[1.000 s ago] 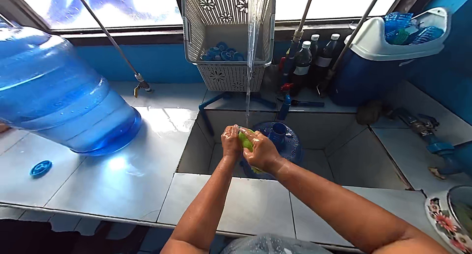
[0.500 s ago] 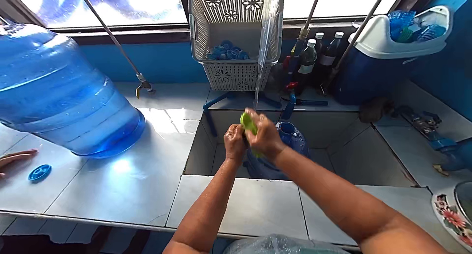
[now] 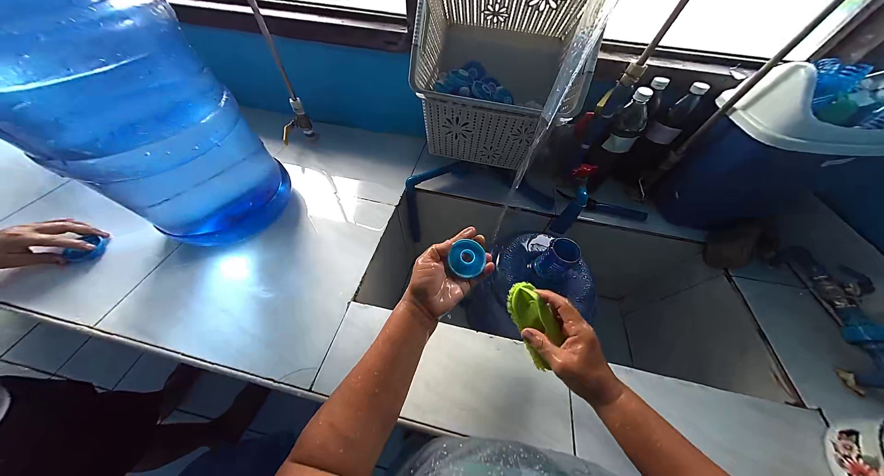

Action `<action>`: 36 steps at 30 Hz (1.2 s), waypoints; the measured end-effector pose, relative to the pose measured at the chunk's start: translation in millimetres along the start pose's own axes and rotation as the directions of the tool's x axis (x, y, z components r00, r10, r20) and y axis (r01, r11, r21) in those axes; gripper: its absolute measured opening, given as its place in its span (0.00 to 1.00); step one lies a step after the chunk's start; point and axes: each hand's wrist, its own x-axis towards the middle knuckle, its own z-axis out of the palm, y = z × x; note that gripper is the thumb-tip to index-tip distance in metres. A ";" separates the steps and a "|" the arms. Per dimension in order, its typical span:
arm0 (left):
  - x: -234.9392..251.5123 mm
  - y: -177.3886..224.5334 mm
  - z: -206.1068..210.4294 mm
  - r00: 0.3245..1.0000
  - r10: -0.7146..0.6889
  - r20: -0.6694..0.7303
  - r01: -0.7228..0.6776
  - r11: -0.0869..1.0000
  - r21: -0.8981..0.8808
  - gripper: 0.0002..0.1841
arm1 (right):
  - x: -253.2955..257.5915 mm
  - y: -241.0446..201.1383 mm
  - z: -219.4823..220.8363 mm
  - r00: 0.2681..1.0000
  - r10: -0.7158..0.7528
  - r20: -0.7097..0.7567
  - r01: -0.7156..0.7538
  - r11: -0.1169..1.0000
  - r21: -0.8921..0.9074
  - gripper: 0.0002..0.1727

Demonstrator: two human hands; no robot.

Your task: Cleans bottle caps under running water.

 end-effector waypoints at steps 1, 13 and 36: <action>-3.3 -0.5 -4.1 0.999 -0.001 0.052 0.002 1.000 -0.021 0.27 | -3.6 1.1 1.0 0.997 -0.077 -0.003 0.077 0.996 -0.039 0.35; -21.5 -18.7 -0.7 0.988 -0.040 0.150 0.067 0.982 -0.174 0.37 | -9.6 -25.9 13.0 0.972 -0.235 -0.001 0.235 0.970 -0.059 0.36; -0.5 -77.9 10.9 0.982 0.187 -0.026 -0.176 0.957 0.229 0.18 | 100.3 -62.2 45.3 0.990 0.133 -0.036 -0.133 0.991 0.022 0.25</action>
